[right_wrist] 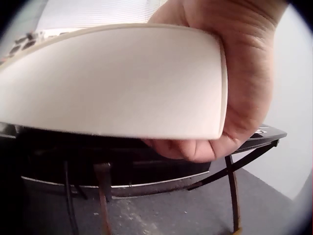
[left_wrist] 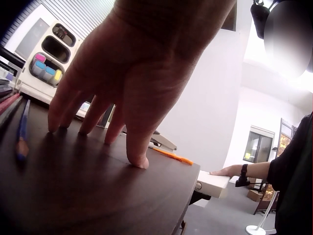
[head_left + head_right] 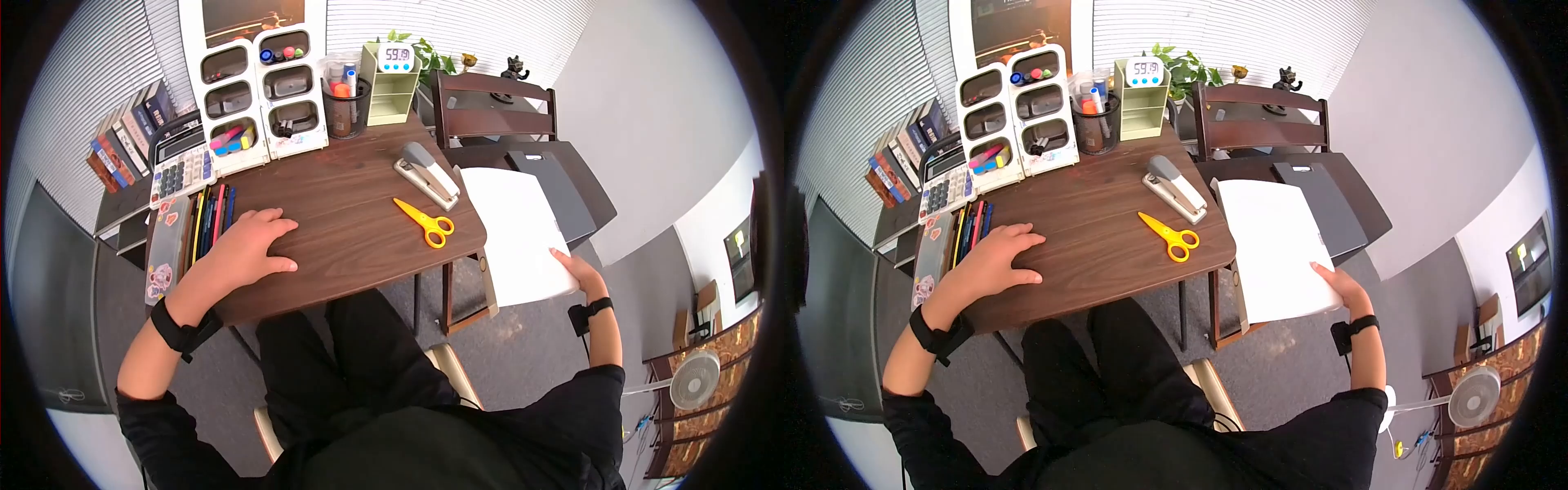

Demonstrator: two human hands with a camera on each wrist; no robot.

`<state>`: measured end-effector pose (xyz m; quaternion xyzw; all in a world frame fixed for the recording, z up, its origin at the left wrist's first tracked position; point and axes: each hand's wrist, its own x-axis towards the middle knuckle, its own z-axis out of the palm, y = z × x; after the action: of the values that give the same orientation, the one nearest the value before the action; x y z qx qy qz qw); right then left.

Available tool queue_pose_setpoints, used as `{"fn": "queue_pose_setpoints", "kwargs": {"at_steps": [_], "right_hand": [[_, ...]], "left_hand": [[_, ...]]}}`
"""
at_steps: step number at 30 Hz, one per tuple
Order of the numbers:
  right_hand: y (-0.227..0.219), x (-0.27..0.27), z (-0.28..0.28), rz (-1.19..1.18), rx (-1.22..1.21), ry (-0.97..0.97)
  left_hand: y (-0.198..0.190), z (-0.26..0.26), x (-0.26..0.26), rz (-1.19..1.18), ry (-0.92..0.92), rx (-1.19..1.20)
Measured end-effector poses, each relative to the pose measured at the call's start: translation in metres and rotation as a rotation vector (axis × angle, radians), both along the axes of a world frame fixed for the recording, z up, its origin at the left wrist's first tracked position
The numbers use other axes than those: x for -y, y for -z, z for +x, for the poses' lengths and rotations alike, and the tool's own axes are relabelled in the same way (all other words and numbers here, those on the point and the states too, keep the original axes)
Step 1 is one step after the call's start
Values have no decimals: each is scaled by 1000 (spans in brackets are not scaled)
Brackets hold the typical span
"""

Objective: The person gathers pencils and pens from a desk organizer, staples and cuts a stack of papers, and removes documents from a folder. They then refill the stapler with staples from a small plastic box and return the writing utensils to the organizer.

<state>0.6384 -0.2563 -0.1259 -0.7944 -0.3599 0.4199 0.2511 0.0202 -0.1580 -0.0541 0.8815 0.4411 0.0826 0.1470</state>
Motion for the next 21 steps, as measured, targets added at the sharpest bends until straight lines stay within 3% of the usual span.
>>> {"fn": "queue_pose_setpoints", "kwargs": {"at_steps": [6,9,10,12,13,15,18,20,21], "right_hand": [[-9,26,28,227,72,88],[-33,37,12,589,-355,164],[-46,39,1,590,-353,167],[-71,38,-19,695,-501,87],[-78,35,-24,725,-588,-64],[-89,21,-44,796,-643,-95],[-104,-5,-101,957,-652,-60],[-111,-17,-146,969,-559,-103],[-110,-25,-161,944,-505,-192]], "left_hand": [[2,-2,-2,-21,-10,-7],[0,1,-2,-41,-14,-20],[-2,2,-3,-47,-16,-43],[-7,5,-4,-46,-17,-65],[-11,8,-4,-56,0,-93],[-18,13,-5,-63,10,-124],[-28,24,-6,-40,22,11],[-44,37,2,-284,-31,578],[-52,41,7,-284,-9,717]]}}
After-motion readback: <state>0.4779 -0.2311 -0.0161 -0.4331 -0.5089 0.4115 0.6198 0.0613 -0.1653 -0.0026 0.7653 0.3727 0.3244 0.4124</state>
